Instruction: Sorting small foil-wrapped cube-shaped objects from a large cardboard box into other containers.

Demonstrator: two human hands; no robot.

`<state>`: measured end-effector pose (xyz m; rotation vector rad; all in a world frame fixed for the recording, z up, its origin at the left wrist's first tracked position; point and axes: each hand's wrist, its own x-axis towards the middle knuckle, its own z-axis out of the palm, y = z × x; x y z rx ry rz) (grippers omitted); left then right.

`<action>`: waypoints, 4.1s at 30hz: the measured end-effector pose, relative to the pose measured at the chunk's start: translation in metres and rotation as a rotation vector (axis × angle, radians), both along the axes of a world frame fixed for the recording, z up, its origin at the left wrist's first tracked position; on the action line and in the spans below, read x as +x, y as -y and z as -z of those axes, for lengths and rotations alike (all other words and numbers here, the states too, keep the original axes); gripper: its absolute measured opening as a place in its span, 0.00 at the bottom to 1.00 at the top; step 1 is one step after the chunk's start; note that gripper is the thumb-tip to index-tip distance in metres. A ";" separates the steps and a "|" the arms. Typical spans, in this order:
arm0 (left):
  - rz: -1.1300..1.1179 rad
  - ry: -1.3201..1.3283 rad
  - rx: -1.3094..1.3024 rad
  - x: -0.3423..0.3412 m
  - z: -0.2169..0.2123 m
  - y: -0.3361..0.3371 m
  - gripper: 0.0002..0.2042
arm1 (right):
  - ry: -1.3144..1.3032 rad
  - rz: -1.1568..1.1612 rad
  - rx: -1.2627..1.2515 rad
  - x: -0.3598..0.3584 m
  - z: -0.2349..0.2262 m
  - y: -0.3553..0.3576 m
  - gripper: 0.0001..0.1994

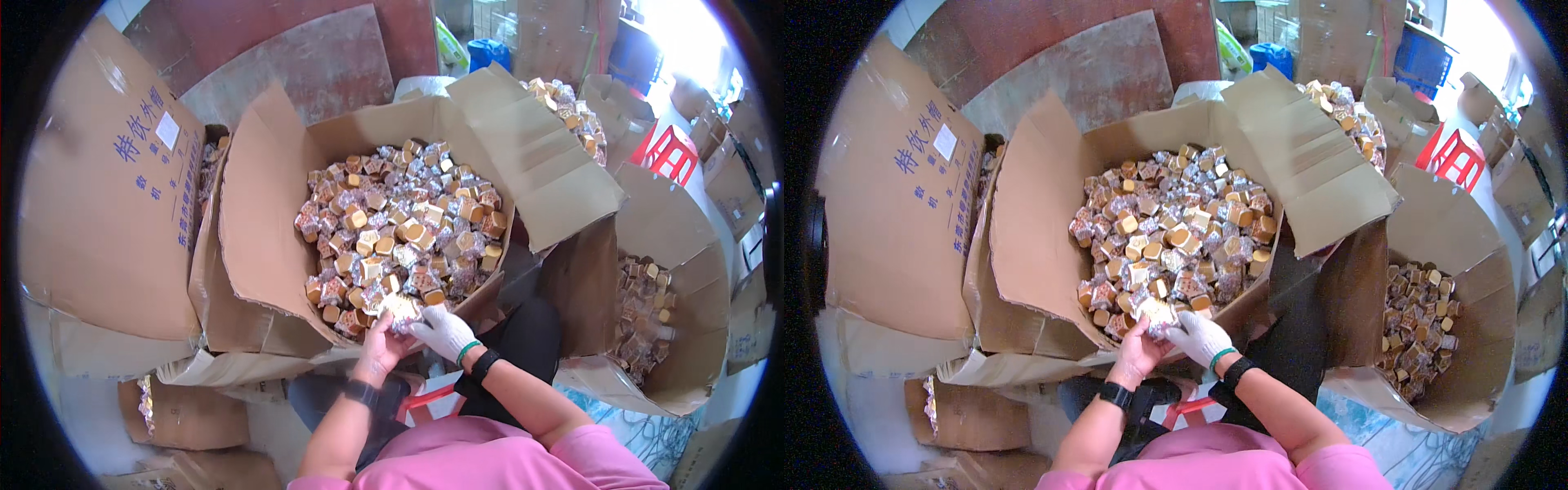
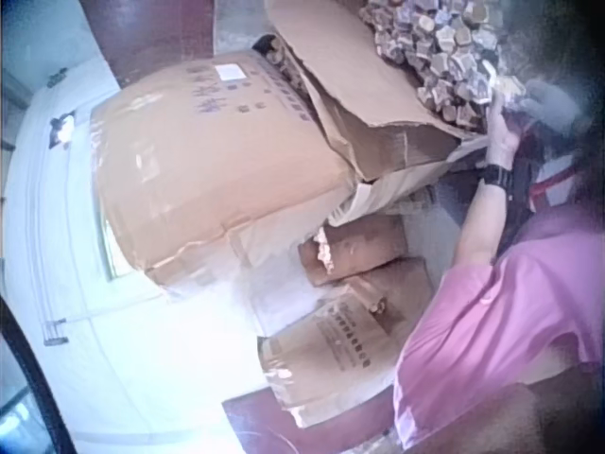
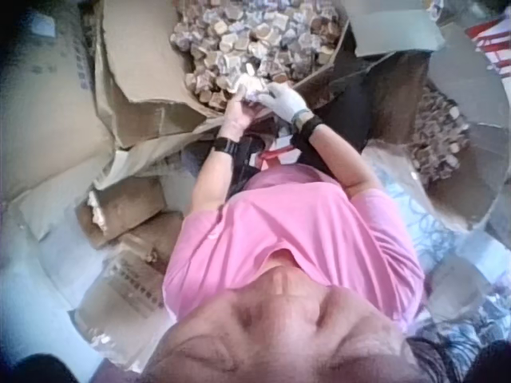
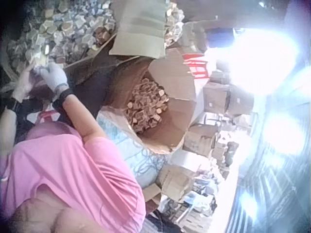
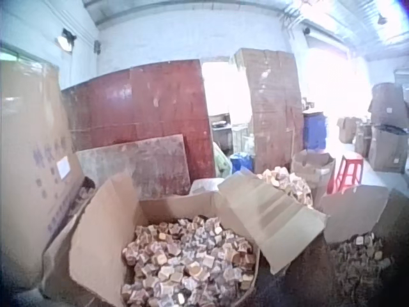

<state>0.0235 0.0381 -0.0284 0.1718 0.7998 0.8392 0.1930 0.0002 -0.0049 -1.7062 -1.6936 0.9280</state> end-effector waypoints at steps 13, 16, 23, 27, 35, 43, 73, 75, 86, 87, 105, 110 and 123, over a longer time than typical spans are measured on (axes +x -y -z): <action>0.237 -0.458 0.081 -0.032 0.016 0.005 0.19 | 0.107 -0.218 -0.042 -0.006 -0.025 0.021 0.22; 0.208 -0.515 0.066 -0.025 0.011 0.008 0.15 | 0.112 -0.283 -0.200 -0.004 -0.032 0.019 0.27; 0.224 -0.366 -0.027 -0.022 0.015 0.008 0.17 | 0.041 -0.265 -0.203 0.000 -0.030 0.020 0.30; 0.225 -0.331 0.001 -0.029 0.027 0.003 0.18 | -0.462 -0.084 -0.602 -0.003 -0.035 0.026 0.24; 0.183 -0.582 0.253 -0.037 0.056 0.000 0.19 | -0.728 0.115 -0.773 -0.009 -0.052 0.030 0.22; 0.162 -0.445 0.009 -0.015 0.002 0.007 0.16 | -0.916 0.078 -0.719 -0.005 -0.059 0.032 0.20; -0.338 -1.931 1.081 -0.056 0.005 -0.038 0.10 | 0.390 -0.017 -0.008 0.041 0.040 -0.009 0.10; -0.329 -1.951 1.027 -0.055 0.002 -0.036 0.09 | 0.354 0.004 -0.003 0.040 0.041 -0.008 0.09; 0.476 -1.713 0.698 -0.101 0.052 -0.055 0.24 | 0.240 -0.006 0.026 0.038 0.048 -0.002 0.09; 0.472 -1.592 0.608 -0.103 0.067 -0.060 0.25 | 0.221 -0.032 0.023 0.033 0.040 -0.005 0.09; 0.702 -0.736 0.984 0.195 -0.105 0.002 0.17 | 0.151 -0.034 -0.051 0.048 0.081 0.003 0.09; 0.360 -1.541 0.887 0.018 0.036 -0.099 0.11 | 0.129 0.037 0.207 0.040 0.062 -0.003 0.08; 0.319 -1.101 0.445 -0.086 0.178 -0.135 0.26 | -0.069 -0.057 0.044 0.052 0.075 -0.012 0.09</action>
